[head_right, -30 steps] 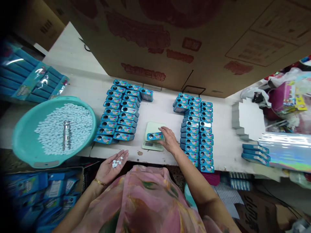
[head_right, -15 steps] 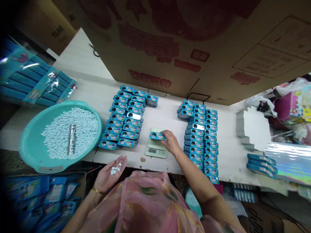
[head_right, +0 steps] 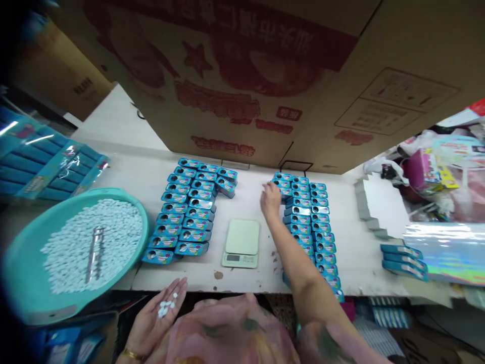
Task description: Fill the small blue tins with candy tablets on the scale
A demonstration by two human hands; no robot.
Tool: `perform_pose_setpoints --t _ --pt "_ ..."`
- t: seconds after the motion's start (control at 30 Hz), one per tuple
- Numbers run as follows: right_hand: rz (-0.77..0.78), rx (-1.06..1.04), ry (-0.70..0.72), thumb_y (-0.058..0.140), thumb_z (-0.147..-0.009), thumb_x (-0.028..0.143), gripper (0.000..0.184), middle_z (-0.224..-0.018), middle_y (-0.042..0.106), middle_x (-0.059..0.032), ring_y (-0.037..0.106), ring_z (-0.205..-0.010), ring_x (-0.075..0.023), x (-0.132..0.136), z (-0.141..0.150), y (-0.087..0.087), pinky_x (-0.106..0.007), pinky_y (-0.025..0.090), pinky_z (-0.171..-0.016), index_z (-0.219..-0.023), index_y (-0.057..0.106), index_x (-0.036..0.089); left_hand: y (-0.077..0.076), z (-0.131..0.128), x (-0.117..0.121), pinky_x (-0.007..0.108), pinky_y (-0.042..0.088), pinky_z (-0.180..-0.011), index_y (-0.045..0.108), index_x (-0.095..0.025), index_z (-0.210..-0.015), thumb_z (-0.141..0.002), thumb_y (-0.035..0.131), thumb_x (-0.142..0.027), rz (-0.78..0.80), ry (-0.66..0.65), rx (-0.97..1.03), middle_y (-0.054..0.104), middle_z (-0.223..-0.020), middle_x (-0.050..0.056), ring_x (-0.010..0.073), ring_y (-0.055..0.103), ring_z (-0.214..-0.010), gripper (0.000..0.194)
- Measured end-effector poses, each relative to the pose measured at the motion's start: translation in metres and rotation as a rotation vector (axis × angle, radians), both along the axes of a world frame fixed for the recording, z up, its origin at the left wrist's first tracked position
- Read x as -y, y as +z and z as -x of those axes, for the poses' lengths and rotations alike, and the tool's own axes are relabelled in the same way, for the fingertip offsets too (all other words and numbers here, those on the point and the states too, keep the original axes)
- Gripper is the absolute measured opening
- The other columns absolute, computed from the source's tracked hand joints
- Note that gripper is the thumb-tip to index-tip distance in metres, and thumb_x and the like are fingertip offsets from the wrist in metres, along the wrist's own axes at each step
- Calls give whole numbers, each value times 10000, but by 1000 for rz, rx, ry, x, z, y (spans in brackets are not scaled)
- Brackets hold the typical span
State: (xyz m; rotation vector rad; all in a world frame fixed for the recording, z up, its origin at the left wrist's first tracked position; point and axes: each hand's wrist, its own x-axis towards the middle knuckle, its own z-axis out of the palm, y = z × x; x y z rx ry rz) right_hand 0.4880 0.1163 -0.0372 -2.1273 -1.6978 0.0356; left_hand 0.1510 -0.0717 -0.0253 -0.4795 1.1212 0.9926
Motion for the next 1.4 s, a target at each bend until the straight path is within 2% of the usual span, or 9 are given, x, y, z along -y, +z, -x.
perform_pose_setpoints --t 0.1,0.23,0.37,0.57,0.8,0.9,0.97,1.13,1.4 --pt "42 128 -75 440 -760 200 245 -1087 449 -116 372 -978 -261 19 -48 4 -421 328 -786 -963 574 165 -1 -6 -3 337 508 -755 489 -114 -1121 -794 361 -107 9 -23 24 600 -1012 151 240 524 -990 352" --pt "112 301 115 460 -774 219 156 -1076 453 -112 364 -952 -260 20 -70 6 -417 323 -757 -787 609 176 6 -21 -11 344 496 -775 510 -80 -1077 -773 382 -77 -10 -94 60 608 -982 161 240 533 -976 330" --pt "123 340 323 453 -782 186 153 -1029 488 -86 384 -914 -229 42 -44 26 -396 303 -790 -748 602 190 12 -36 -15 336 476 -802 554 -65 -990 -762 398 -76 -70 -161 114 616 -963 158 229 533 -978 276" --pt "251 300 720 465 -739 86 161 -939 513 -94 416 -851 -208 108 34 50 -369 317 -781 -785 590 177 10 -57 -17 325 448 -830 589 -65 -903 -761 420 -111 -145 -241 219 628 -935 144 210 539 -972 225" --pt "229 63 781 425 -808 172 203 -1045 494 -114 421 -917 -214 158 99 46 -362 358 -766 -981 531 164 14 -77 -23 250 486 -680 599 -85 -857 -789 398 -137 -170 -303 190 648 -825 100 146 605 -774 218" --pt "276 -48 901 450 -803 252 271 -1011 513 -95 451 -872 -202 183 132 32 -330 389 -722 -1058 486 167 14 -77 -18 214 470 -523 577 -126 -951 -816 364 -233 -139 -373 214 645 -846 79 123 604 -664 274" --pt "321 -51 932 448 -801 218 248 -974 532 -88 469 -840 -196 194 147 19 -322 396 -712 -1036 499 158 13 -75 -13 242 473 -557 530 -146 -1053 -826 331 -294 -127 -393 219 624 -941 94 144 603 -728 336" --pt "399 -193 959 454 -794 190 171 -919 561 -62 503 -829 -157 199 147 6 -266 418 -701 -935 548 163 14 -71 1 301 446 -743 519 -105 -1053 -822 348 -235 -69 -416 186 615 -939 107 171 584 -834 316" --pt "302 -443 818 437 -815 217 221 -978 586 -50 507 -928 -132 213 107 30 -256 395 -820 -998 556 187 24 -68 5 214 445 -652 594 -101 -743 -688 510 -29 -146 -582 -32 619 -712 63 122 580 -679 123"
